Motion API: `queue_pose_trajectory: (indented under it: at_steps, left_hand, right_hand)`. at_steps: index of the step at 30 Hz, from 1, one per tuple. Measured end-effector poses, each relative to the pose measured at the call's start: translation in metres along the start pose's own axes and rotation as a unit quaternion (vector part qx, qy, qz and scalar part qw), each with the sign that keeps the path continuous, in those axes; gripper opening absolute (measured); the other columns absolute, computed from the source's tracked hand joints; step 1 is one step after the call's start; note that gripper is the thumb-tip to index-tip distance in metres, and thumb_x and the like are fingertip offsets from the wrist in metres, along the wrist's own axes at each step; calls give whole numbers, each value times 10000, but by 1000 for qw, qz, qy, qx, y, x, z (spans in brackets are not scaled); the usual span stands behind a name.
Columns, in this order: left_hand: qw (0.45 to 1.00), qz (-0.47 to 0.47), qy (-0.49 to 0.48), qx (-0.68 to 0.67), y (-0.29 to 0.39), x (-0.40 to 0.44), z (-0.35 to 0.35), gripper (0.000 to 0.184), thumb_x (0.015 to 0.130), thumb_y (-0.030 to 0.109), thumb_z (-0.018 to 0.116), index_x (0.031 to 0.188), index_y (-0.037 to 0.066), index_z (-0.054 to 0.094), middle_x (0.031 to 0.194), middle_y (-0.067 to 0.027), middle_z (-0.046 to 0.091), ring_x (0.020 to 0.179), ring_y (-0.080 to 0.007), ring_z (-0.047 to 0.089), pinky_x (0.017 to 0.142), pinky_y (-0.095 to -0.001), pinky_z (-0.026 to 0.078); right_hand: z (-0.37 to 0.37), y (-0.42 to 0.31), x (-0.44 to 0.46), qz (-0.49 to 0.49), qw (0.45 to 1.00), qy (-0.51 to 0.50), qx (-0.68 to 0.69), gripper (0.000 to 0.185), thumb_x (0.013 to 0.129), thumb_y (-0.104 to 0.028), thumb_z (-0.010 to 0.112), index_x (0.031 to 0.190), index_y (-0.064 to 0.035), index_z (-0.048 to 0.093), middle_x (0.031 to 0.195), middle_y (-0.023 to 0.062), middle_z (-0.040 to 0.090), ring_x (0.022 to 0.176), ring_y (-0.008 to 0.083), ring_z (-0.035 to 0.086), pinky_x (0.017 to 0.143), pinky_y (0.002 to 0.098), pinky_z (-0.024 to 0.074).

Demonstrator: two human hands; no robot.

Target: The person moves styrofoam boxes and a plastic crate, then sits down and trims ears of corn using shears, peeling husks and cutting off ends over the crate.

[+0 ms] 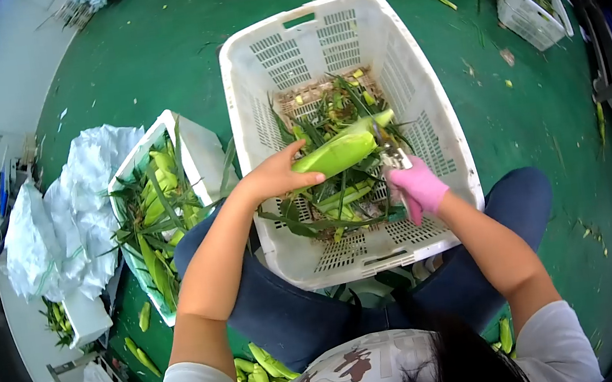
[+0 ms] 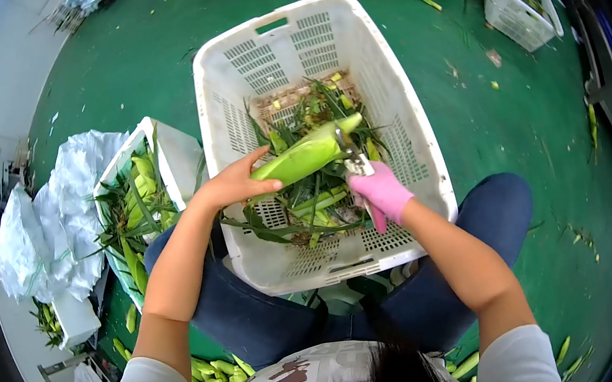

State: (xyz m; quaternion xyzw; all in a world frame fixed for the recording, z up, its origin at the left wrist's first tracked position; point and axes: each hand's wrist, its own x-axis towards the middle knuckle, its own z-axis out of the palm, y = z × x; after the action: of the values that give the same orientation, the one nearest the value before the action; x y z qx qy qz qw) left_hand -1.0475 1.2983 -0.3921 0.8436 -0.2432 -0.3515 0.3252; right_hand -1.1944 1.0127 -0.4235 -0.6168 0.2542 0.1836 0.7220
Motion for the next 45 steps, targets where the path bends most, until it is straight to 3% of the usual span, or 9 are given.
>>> queue_pose_trajectory:
  at_steps: [5,8,11,16,21,29,35,40,45]
  left_hand:
    - [941,45,116,314,54,-22,-14,877,661,383,849,1409,172,444,975,-129,685,923,-352,661,839,-420,504]
    - [896,277,106,331,57,-17,-11,707,642,300,831,1293,221,567,1031,-31,678,1011,-261,651,970,-432,452]
    - [801,385,210,406,87,-24,-2,629,616,240,817,1217,266,632,1131,25,650,1149,-194,590,1085,-504,348]
    - [878,257,394,86,74,-30,34,533,762,50,744,1263,77,566,1319,-134,540,1255,-314,486,1086,-440,362]
    - [805,73,10,-589,67,-15,61,646,1027,511,406,1474,47,353,1418,-132,480,1311,-241,462,1090,-397,383]
    - [980,35,169,-99,60,-13,46,581,868,517,680,1163,25,582,944,-126,677,859,-271,653,770,-387,501]
    - [995,28,62,-69,66,-12,35,511,857,441,725,1105,5,632,897,-105,662,836,-173,603,772,-331,494]
    - [991,27,16,-134,51,-16,17,473,861,371,745,1140,5,633,939,-37,649,880,-116,571,808,-297,477]
    - [965,123,12,-232,57,-26,-3,438,792,213,821,1125,8,623,938,6,633,865,-83,542,790,-266,468]
  right_hand:
    - [-20,-34,-23,-160,981,56,-96,300,827,-119,656,1091,-12,562,894,73,636,697,150,599,661,292,517]
    - [-1,-80,-53,-157,966,-14,-204,526,763,-217,737,1209,-17,542,1000,93,635,823,145,594,750,301,504]
    - [6,-70,-42,-107,970,-152,-157,711,730,-294,776,1313,-9,485,1043,118,624,712,174,618,580,304,527]
    - [38,-62,-58,-92,992,-80,43,658,809,-209,709,1377,-18,437,1131,98,610,862,172,642,589,284,536]
    - [51,-55,-62,-104,988,-114,-11,611,837,-216,697,1347,-7,437,1149,97,602,1024,178,584,926,329,475]
    - [32,-45,-34,-193,963,-85,-167,782,765,-311,762,1363,42,401,1174,174,554,1095,271,542,982,375,429]
    - [16,-36,-29,-239,948,-61,-201,703,757,-254,762,1323,27,453,1135,160,568,1028,239,547,935,352,449]
    - [20,-51,-35,-170,952,-49,-250,311,777,-206,732,955,0,582,718,38,575,639,174,539,620,325,477]
    - [20,-70,-61,-90,985,-142,-30,301,800,-162,703,1025,-13,571,819,13,594,756,115,577,616,279,485]
